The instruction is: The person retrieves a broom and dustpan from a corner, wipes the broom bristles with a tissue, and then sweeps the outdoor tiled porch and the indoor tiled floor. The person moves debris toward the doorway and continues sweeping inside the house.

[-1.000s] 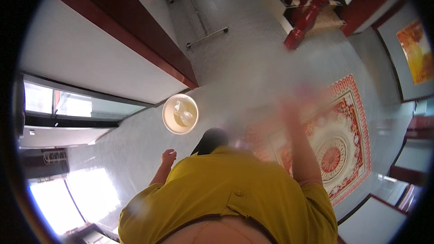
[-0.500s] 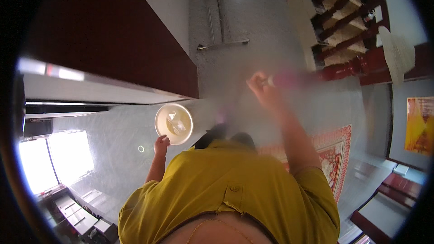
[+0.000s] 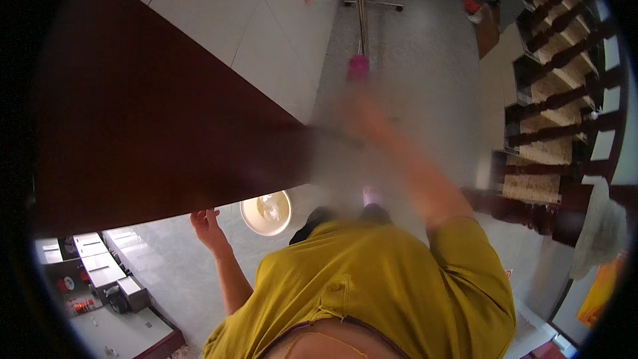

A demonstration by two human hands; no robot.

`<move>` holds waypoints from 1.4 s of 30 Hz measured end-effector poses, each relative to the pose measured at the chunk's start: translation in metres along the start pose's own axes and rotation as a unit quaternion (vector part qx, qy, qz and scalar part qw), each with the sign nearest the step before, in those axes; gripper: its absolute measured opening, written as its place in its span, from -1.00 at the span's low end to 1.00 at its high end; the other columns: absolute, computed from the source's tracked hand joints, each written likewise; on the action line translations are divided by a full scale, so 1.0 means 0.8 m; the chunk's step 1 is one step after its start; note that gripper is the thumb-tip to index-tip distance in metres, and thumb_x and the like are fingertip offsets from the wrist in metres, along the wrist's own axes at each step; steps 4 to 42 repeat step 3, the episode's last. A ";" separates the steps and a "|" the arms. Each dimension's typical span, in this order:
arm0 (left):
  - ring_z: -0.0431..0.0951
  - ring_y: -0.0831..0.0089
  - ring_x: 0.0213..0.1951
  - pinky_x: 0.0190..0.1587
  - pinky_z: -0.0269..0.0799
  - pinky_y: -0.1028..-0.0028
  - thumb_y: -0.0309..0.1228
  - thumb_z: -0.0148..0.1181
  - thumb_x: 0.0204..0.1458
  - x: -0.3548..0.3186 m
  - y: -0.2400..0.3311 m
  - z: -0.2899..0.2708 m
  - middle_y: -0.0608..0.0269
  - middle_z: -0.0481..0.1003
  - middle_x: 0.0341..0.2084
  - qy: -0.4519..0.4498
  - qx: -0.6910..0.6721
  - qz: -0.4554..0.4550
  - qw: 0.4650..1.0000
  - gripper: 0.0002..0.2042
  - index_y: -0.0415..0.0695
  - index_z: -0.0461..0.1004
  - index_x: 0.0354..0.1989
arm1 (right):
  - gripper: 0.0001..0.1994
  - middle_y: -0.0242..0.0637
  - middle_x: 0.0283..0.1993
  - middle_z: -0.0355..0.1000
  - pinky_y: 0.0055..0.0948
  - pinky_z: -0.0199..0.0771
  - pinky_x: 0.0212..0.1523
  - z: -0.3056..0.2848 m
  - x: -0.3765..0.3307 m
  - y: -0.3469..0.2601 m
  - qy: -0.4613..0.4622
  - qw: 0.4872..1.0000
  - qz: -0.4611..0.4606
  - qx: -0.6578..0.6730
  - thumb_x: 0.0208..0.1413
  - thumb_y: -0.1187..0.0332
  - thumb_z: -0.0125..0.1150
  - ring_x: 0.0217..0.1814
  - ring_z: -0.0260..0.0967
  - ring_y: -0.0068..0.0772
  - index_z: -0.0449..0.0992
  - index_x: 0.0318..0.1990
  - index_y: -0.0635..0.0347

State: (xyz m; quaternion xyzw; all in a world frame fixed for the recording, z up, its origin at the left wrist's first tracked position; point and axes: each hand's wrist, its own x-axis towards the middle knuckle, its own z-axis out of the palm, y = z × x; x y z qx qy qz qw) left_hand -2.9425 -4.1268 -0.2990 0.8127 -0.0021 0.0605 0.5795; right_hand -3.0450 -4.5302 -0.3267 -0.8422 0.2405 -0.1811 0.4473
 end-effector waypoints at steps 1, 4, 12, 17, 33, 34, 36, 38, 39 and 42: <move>0.42 0.55 -0.32 -0.20 0.37 0.55 -0.50 0.05 0.03 -0.003 0.007 0.008 0.23 0.43 -0.28 0.006 0.013 0.023 1.000 -0.62 -0.24 0.21 0.05 | -0.82 -0.33 -0.46 0.34 -0.41 0.28 -0.36 0.007 0.026 0.023 0.005 1.000 -0.021 -0.021 0.00 0.32 0.17 -0.40 0.30 -0.39 0.36 -0.34 0.20; 0.42 0.54 -0.26 -0.20 0.38 0.56 -0.49 0.04 0.05 -0.012 0.013 0.008 0.23 0.39 -0.17 0.022 0.045 0.020 0.999 -0.56 -0.20 0.13 0.11 | -0.83 -0.29 -0.34 0.41 -0.39 0.33 -0.24 0.012 0.073 0.004 -0.040 0.996 0.000 -0.076 0.00 0.31 0.16 -0.30 0.36 -0.35 0.38 -0.33 0.18; 0.42 0.54 -0.26 -0.20 0.38 0.56 -0.49 0.04 0.05 -0.012 0.013 0.008 0.23 0.39 -0.17 0.022 0.045 0.020 0.999 -0.56 -0.20 0.13 0.11 | -0.83 -0.29 -0.34 0.41 -0.39 0.33 -0.24 0.012 0.073 0.004 -0.040 0.996 0.000 -0.076 0.00 0.31 0.16 -0.30 0.36 -0.35 0.38 -0.33 0.18; 0.42 0.54 -0.26 -0.20 0.38 0.56 -0.49 0.04 0.05 -0.012 0.013 0.008 0.23 0.39 -0.17 0.022 0.045 0.020 0.999 -0.56 -0.20 0.13 0.11 | -0.83 -0.29 -0.34 0.41 -0.39 0.33 -0.24 0.012 0.073 0.004 -0.040 0.996 0.000 -0.076 0.00 0.31 0.16 -0.30 0.36 -0.35 0.38 -0.33 0.18; 0.42 0.54 -0.26 -0.20 0.38 0.56 -0.49 0.04 0.05 -0.012 0.013 0.008 0.23 0.39 -0.17 0.022 0.045 0.020 0.999 -0.56 -0.20 0.13 0.11 | -0.83 -0.29 -0.34 0.41 -0.39 0.33 -0.24 0.012 0.073 0.004 -0.040 0.996 0.000 -0.076 0.00 0.31 0.16 -0.30 0.36 -0.35 0.38 -0.33 0.18; 0.42 0.54 -0.26 -0.20 0.38 0.56 -0.49 0.04 0.05 -0.012 0.013 0.008 0.23 0.39 -0.17 0.022 0.045 0.020 0.999 -0.56 -0.20 0.13 0.11 | -0.83 -0.29 -0.34 0.41 -0.39 0.33 -0.24 0.012 0.073 0.004 -0.040 0.996 0.000 -0.076 0.00 0.31 0.16 -0.30 0.36 -0.35 0.38 -0.33 0.18; 0.42 0.54 -0.26 -0.20 0.38 0.56 -0.49 0.04 0.05 -0.012 0.013 0.008 0.23 0.39 -0.17 0.022 0.045 0.020 0.999 -0.56 -0.20 0.13 0.11 | -0.83 -0.29 -0.34 0.41 -0.39 0.33 -0.24 0.012 0.073 0.004 -0.040 0.996 0.000 -0.076 0.00 0.31 0.16 -0.30 0.36 -0.35 0.38 -0.33 0.18; 0.42 0.54 -0.26 -0.20 0.38 0.56 -0.49 0.04 0.05 -0.012 0.013 0.008 0.23 0.39 -0.17 0.022 0.045 0.020 0.999 -0.56 -0.20 0.13 0.11 | -0.83 -0.29 -0.34 0.41 -0.39 0.33 -0.24 0.012 0.073 0.004 -0.040 0.996 0.000 -0.076 0.00 0.31 0.16 -0.30 0.36 -0.35 0.38 -0.33 0.18; 0.42 0.54 -0.26 -0.20 0.38 0.56 -0.49 0.04 0.05 -0.012 0.013 0.008 0.23 0.39 -0.17 0.022 0.045 0.020 0.999 -0.56 -0.20 0.13 0.11 | -0.83 -0.29 -0.34 0.41 -0.39 0.33 -0.24 0.012 0.073 0.004 -0.040 0.996 0.000 -0.076 0.00 0.31 0.16 -0.30 0.36 -0.35 0.38 -0.33 0.18; 0.42 0.54 -0.26 -0.20 0.38 0.56 -0.49 0.04 0.05 -0.012 0.013 0.008 0.23 0.39 -0.17 0.022 0.045 0.020 0.999 -0.56 -0.20 0.13 0.11 | -0.83 -0.29 -0.34 0.41 -0.39 0.33 -0.24 0.012 0.073 0.004 -0.040 0.996 0.000 -0.076 0.00 0.31 0.16 -0.30 0.36 -0.35 0.38 -0.33 0.18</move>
